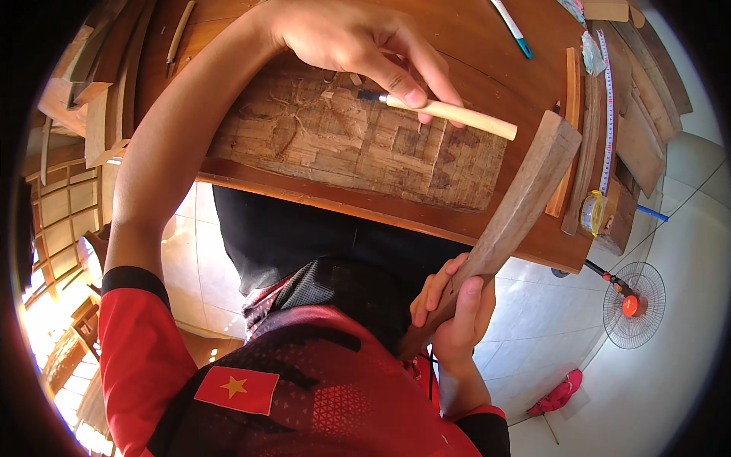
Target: The person carves a design into a rectangular wooden board using a chisel and a wooden mallet. They repeatedly strike the chisel to remove wood shavings and refine the pattern on the board's surface.
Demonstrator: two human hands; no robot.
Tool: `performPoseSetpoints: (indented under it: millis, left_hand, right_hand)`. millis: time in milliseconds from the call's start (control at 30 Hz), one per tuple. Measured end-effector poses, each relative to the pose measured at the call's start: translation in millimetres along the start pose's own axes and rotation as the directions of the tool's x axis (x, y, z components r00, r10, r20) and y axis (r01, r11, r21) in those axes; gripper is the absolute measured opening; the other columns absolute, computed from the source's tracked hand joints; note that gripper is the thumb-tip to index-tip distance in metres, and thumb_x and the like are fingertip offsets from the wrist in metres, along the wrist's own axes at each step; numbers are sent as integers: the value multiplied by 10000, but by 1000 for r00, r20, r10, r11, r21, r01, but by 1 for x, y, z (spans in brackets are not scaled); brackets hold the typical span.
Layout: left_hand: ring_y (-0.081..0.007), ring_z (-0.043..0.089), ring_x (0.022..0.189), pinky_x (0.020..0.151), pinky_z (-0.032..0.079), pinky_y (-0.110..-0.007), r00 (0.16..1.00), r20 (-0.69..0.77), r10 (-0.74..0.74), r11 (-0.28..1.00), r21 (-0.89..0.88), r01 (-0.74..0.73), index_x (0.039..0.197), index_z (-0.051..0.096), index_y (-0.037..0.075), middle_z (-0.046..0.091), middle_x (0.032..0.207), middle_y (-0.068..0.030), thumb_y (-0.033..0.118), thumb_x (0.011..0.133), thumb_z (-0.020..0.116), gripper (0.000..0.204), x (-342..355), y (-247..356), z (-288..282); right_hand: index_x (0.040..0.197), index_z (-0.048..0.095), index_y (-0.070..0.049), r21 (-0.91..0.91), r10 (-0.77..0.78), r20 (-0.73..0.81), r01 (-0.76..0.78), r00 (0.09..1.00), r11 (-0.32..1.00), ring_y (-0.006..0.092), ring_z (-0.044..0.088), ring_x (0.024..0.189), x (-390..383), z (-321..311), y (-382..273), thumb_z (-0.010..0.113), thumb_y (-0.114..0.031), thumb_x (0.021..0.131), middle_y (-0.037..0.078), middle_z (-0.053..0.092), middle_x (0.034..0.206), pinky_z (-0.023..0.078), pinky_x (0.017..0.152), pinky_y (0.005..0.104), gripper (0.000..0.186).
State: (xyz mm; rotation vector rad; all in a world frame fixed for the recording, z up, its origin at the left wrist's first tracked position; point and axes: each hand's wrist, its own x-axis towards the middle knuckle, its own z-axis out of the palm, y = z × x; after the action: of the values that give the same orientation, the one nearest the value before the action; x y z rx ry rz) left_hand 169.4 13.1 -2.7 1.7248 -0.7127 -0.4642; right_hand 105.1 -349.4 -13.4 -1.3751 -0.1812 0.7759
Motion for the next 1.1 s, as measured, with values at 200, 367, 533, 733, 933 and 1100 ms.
performPoseSetpoints:
  millis: [200,367,533,733,933,1100]
  left_hand:
    - [-171,629,1016,928,480,-308,1000,-4,-25,999,-41,25,1382,645,60,725,1151,-73,215,1023,635,391,0,-3,-2]
    - [-151,642,938,877,497,-293,999,-32,-10,995,-95,7,1361,656,39,745,1081,-60,182,1018,638,372,3,-10,0]
    - [-144,649,909,856,504,-291,997,-80,6,998,-56,-10,1332,674,23,752,1058,-53,160,1006,648,355,0,-1,1]
    - [-138,650,897,839,505,-290,995,-95,-23,997,-71,17,1320,684,28,751,1046,-51,148,1000,647,344,-2,-2,2]
    - [-133,634,871,803,495,-287,993,-93,-72,995,-76,65,1309,689,28,738,997,-40,149,1008,635,329,-4,0,-1]
    - [-123,616,868,810,483,-279,996,-89,-25,999,-41,21,1303,678,12,724,995,-24,173,1009,638,337,-5,1,0]
  right_hand:
    - [1092,444,-57,-28,-14,-81,11,997,1000,148,420,401,4,7,-1,360,-503,1094,55,430,632,402,383,297,453]
    - [1120,441,-34,-1,-7,-30,7,1000,1000,155,442,429,3,1,-1,385,-472,1094,80,465,651,436,425,306,442]
    - [1118,448,-31,14,7,-16,-7,1000,1000,154,442,433,4,0,0,376,-462,1098,81,467,654,436,426,305,438]
    - [1128,450,-25,2,23,14,-23,1000,1000,151,438,443,3,1,4,370,-456,1100,83,469,657,434,428,304,439]
    - [1132,450,-22,10,18,14,-18,1000,1000,152,437,442,3,0,3,371,-444,1100,83,467,655,433,427,302,431]
    - [1127,450,-22,19,27,16,-27,1000,999,152,436,441,3,2,3,381,-448,1097,82,465,653,430,424,302,432]
